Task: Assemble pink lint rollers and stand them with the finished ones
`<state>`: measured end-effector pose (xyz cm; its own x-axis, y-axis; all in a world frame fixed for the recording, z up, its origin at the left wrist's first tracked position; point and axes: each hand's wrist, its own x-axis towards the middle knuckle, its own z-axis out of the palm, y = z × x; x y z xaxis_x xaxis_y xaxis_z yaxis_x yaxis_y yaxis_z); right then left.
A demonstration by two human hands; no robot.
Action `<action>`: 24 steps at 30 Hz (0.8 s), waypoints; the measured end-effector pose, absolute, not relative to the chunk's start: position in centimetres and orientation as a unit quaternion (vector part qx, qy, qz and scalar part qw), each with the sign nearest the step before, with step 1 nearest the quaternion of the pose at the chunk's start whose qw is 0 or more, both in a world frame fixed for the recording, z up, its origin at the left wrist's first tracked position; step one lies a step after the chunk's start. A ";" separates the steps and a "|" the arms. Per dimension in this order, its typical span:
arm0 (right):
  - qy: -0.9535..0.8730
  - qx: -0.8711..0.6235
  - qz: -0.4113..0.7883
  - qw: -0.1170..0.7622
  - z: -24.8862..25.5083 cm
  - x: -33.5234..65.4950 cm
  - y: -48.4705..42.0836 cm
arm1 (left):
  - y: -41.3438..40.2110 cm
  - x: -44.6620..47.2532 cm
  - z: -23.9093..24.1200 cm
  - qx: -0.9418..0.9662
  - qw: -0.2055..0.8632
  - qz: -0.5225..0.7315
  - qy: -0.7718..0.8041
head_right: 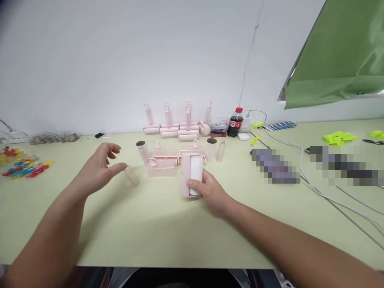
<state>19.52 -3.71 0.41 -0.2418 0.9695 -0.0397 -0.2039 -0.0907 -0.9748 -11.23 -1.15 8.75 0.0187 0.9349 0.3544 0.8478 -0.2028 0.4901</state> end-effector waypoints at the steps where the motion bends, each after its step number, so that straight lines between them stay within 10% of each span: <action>1: -0.474 -0.397 0.624 0.478 0.3 19.6 -3.6 | -0.7 -12.0 8.6 0.711 0.108 0.255 0.647; 7: -0.458 -0.392 0.642 0.473 0.2 19.7 -3.7 | 0.6 -12.7 7.5 0.744 0.231 0.090 0.621; 24: -0.482 -0.290 0.721 0.404 0.6 18.9 -4.7 | -3.1 -4.2 4.6 0.877 0.298 0.233 0.295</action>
<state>18.92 -4.68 0.58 -0.5051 0.8626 -0.0280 -0.3037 -0.2080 -0.9298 -4.15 -3.06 4.59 0.7177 0.6563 0.2328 0.3781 -0.6481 0.6611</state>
